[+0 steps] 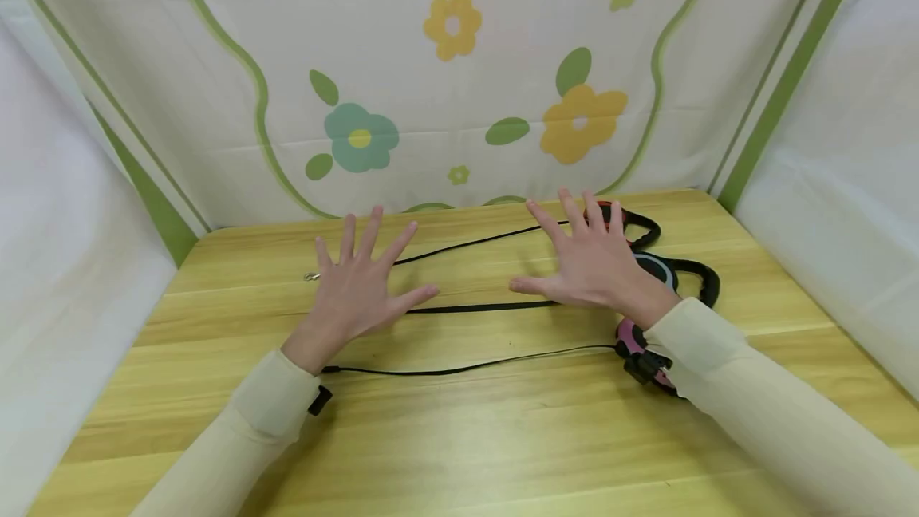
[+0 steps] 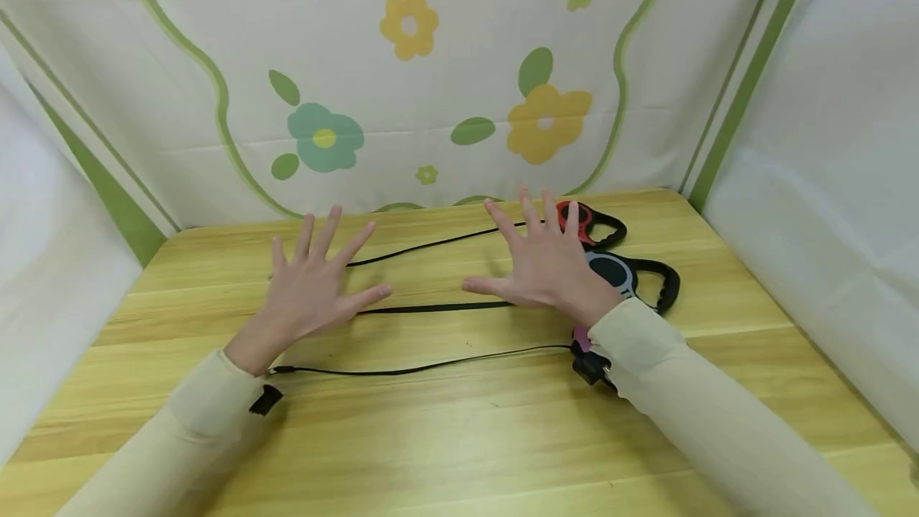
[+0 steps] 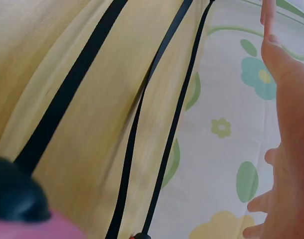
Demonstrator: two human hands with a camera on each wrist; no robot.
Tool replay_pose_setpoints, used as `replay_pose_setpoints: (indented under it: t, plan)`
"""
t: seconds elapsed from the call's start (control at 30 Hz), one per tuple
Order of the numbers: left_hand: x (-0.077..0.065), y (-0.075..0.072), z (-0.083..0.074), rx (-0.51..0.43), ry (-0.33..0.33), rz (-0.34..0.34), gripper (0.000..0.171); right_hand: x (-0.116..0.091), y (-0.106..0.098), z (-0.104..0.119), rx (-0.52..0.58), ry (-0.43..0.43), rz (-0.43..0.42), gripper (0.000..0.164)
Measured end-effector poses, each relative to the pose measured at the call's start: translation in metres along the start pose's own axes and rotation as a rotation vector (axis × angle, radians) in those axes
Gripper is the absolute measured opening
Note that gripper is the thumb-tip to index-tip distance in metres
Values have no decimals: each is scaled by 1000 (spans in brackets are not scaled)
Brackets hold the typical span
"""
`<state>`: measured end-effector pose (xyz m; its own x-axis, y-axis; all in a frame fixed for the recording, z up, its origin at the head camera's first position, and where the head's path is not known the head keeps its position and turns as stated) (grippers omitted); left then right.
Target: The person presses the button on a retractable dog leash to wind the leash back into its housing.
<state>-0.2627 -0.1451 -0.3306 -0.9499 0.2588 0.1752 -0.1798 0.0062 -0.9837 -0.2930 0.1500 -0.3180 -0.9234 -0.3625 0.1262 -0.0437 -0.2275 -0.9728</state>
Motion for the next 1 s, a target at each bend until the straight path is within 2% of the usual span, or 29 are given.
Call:
replay_pose_setpoints:
  t: [0.1, 0.23, 0.43, 0.63, 0.8, 1.0]
  plan:
    - [-6, -4, 2, -4, 4, -15, 99, -5, -6, -1, 7, -48, -29, 116]
    - [-15, -11, 1, -9, 35, -67, 98, -16, -14, -6, 22, -106, -83, 112]
    - [-30, -19, -2, -44, 76, -112, 97, -40, -29, -20, 38, -143, -155, 109]
    - [-44, -18, 2, -120, 86, -82, 95, -61, -38, -30, 119, -165, -191, 105]
    - [-54, -13, 5, -210, 71, -38, 89, -76, -35, -43, 247, -155, -182, 99]
    - [-66, -13, 10, -293, 61, -30, 84, -92, -34, -53, 405, -164, -182, 90]
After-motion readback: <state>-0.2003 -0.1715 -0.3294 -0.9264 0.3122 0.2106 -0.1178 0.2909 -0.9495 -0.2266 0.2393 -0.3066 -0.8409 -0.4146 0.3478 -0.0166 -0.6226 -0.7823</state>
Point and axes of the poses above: each hand's wrist, its own x-axis towards the middle knuckle, its own y-axis out of the palm, z = x × y, the point moved 8 cm from there along x, towards the middle knuckle, and after that the axes turned 9 degrees about x, right-handed, at the moved point
